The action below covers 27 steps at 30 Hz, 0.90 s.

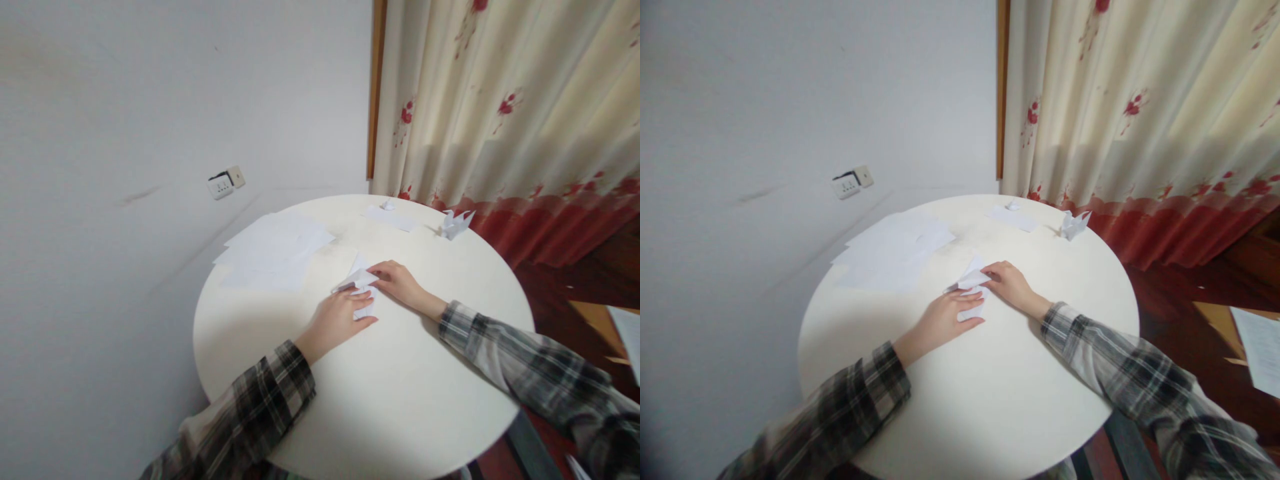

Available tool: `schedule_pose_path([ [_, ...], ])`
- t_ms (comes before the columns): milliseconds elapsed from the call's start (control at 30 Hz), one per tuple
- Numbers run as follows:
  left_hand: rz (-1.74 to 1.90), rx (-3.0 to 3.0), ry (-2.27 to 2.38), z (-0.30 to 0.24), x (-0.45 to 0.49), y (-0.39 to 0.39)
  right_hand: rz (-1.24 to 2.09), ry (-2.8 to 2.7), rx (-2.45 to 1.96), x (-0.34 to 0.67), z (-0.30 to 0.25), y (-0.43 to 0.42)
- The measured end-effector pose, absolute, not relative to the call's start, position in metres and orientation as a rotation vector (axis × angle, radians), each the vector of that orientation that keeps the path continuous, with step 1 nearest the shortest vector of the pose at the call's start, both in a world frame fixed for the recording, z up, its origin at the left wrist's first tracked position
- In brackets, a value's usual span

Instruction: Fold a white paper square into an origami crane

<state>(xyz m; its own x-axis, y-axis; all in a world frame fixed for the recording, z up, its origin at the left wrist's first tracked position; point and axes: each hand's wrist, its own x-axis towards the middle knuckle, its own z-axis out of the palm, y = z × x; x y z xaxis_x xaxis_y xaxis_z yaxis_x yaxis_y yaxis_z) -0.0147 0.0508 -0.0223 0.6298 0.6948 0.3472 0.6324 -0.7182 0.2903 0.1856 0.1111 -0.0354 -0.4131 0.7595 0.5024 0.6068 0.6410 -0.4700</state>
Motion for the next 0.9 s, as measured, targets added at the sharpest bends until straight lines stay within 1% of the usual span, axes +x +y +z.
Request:
schedule_pose_path([
  [267, 0.524, 2.639, 1.280, -0.020, -0.014, 0.049, 0.211, -2.175, -1.211, 0.189, -0.048, 0.128],
  [600, 0.565, 2.587, 1.229, -0.019, -0.014, 0.050, 0.215, -2.132, -1.294, 0.185, -0.043, 0.123],
  [700, 0.595, 2.630, 1.191, -0.021, -0.014, 0.050, 0.228, -2.099, -1.173, 0.182, -0.034, 0.115],
  [800, 0.647, 2.710, 1.133, -0.024, -0.013, 0.051, 0.258, -2.107, -0.918, 0.179, -0.023, 0.106],
  [900, 0.657, 2.754, 1.130, -0.025, -0.013, 0.052, 0.317, -2.079, -0.846, 0.177, -0.018, 0.102],
])
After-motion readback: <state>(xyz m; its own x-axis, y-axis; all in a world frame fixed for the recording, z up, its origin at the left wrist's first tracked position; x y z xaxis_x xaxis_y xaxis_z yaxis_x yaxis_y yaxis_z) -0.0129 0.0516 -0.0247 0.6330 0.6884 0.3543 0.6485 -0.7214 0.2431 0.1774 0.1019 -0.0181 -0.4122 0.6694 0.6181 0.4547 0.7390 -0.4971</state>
